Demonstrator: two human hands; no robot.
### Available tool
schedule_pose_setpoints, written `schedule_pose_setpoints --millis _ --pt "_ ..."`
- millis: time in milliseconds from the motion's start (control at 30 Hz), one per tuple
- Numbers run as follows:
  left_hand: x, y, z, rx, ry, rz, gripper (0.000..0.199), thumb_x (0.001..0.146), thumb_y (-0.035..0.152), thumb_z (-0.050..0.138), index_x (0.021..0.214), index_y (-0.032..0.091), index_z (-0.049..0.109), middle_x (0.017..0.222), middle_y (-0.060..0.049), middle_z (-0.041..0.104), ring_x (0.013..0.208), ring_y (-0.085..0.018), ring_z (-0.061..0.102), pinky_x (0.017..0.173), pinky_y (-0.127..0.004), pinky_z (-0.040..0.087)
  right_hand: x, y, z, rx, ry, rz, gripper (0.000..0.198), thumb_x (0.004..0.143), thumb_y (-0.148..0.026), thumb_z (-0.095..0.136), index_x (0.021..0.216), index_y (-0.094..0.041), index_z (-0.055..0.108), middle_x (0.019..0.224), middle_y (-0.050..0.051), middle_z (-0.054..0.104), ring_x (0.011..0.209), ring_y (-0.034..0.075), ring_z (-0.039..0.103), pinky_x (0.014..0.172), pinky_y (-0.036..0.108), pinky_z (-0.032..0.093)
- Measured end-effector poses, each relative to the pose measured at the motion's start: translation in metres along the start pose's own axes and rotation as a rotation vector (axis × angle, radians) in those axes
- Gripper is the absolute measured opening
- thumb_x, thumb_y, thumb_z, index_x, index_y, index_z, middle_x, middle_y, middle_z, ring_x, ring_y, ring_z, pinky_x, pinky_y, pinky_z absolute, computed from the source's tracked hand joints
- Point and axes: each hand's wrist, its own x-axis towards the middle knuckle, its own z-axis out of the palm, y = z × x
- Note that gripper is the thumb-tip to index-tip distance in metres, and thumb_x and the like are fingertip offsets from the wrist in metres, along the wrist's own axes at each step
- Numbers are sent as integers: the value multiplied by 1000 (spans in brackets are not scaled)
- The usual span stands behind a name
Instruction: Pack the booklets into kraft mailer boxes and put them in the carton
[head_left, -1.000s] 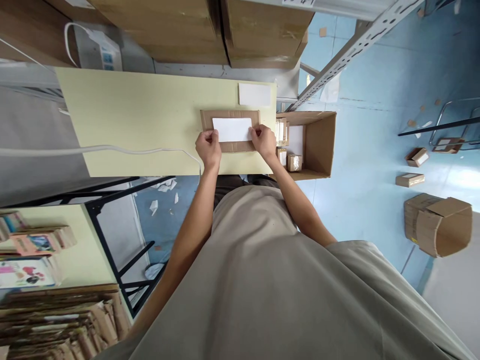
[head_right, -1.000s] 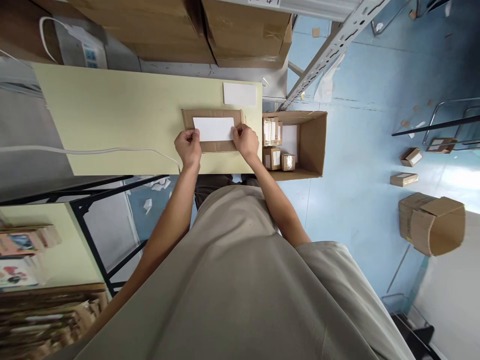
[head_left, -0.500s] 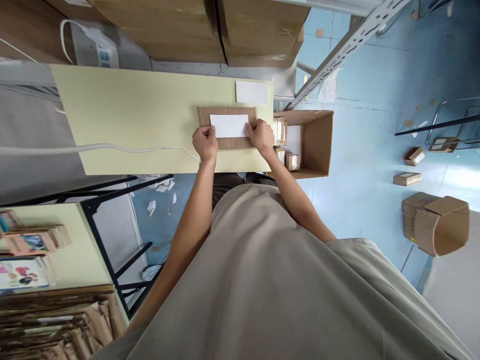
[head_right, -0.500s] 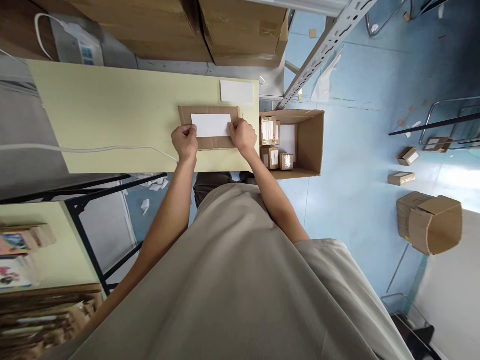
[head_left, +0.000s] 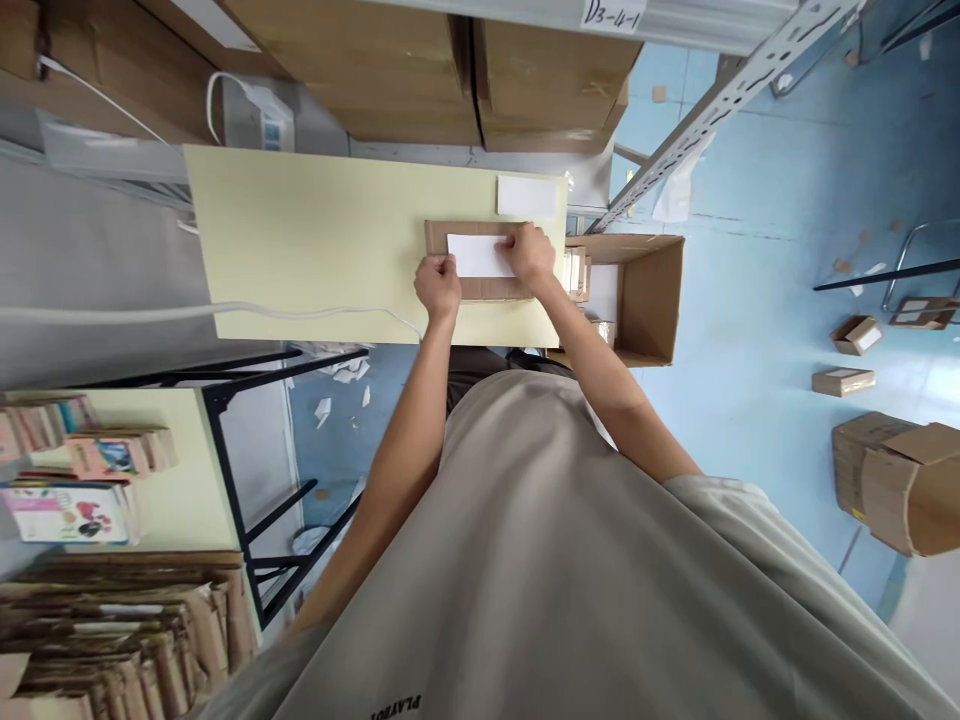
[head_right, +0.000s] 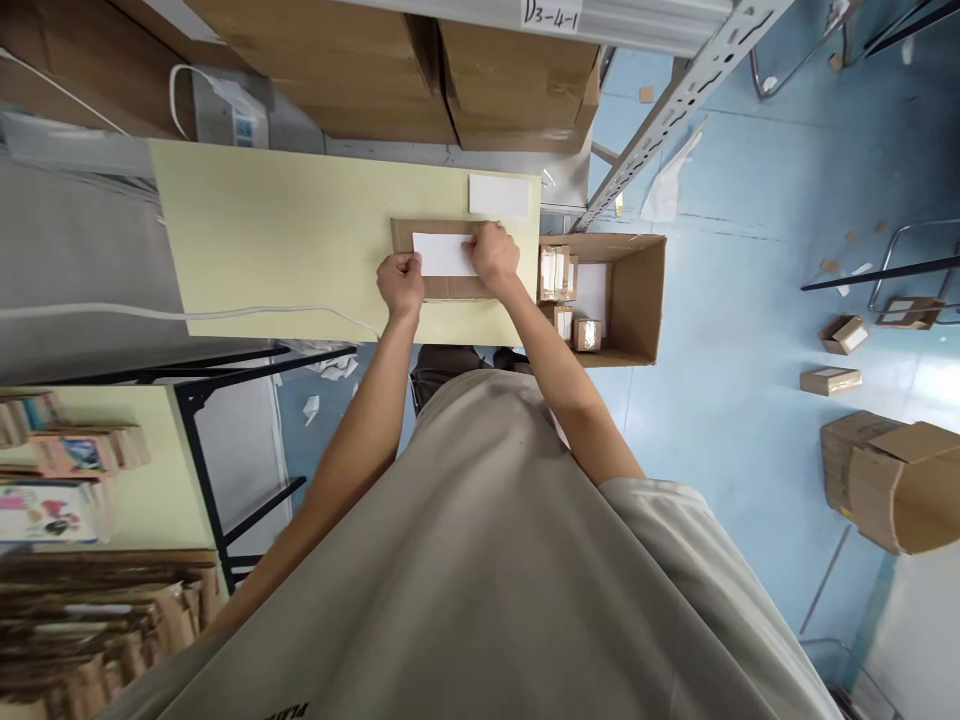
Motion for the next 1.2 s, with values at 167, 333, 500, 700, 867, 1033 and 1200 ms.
schedule_pose_setpoints --millis 167,333,500,700,867,1033,1200 --pt "-7 3 1 -35 20 26 27 99 43 78 85 27 61 98 -10 78 126 -32 76 111 -40 61 -3 -22 15 6 -116 -81 20 95 -34 90 98 -19 76 116 16 77 122 40 73 112 60 60" --pt "-10 6 1 -18 20 32 28 100 40 77 84 26 58 103 -12 79 129 -32 76 111 -40 61 1 -44 15 -8 -27 -76 14 109 -32 72 109 -19 77 122 17 78 123 38 73 112 57 59" --pt "-14 10 2 -9 43 57 27 101 37 75 84 27 57 100 -11 78 129 -32 76 113 -42 60 -4 -46 19 -65 -164 -153 16 96 -32 89 98 -19 79 111 17 83 122 39 76 113 55 60" --pt "-20 13 1 -6 68 81 19 102 24 72 87 26 60 97 -10 77 117 -28 78 109 -38 60 14 -48 26 49 -148 -107 44 104 -60 81 101 -17 81 80 13 78 108 40 80 111 61 63" --pt "-22 15 0 46 84 105 20 101 17 72 85 25 62 96 -10 78 113 -29 80 111 -39 58 19 -56 36 75 -28 -117 60 103 -75 75 112 -17 79 88 16 80 118 44 79 110 65 63" --pt "-18 15 -2 63 91 79 20 100 18 75 86 25 63 90 -9 80 113 -30 81 109 -39 59 10 -60 22 51 -146 -63 57 100 -72 81 102 -15 81 86 16 81 107 40 82 111 62 64" --pt "-16 14 -5 166 82 71 15 98 16 75 90 25 65 91 -6 81 102 -27 82 109 -40 59 6 -60 -3 72 -391 -62 46 96 -58 91 78 -18 78 77 9 82 83 27 83 106 50 68"
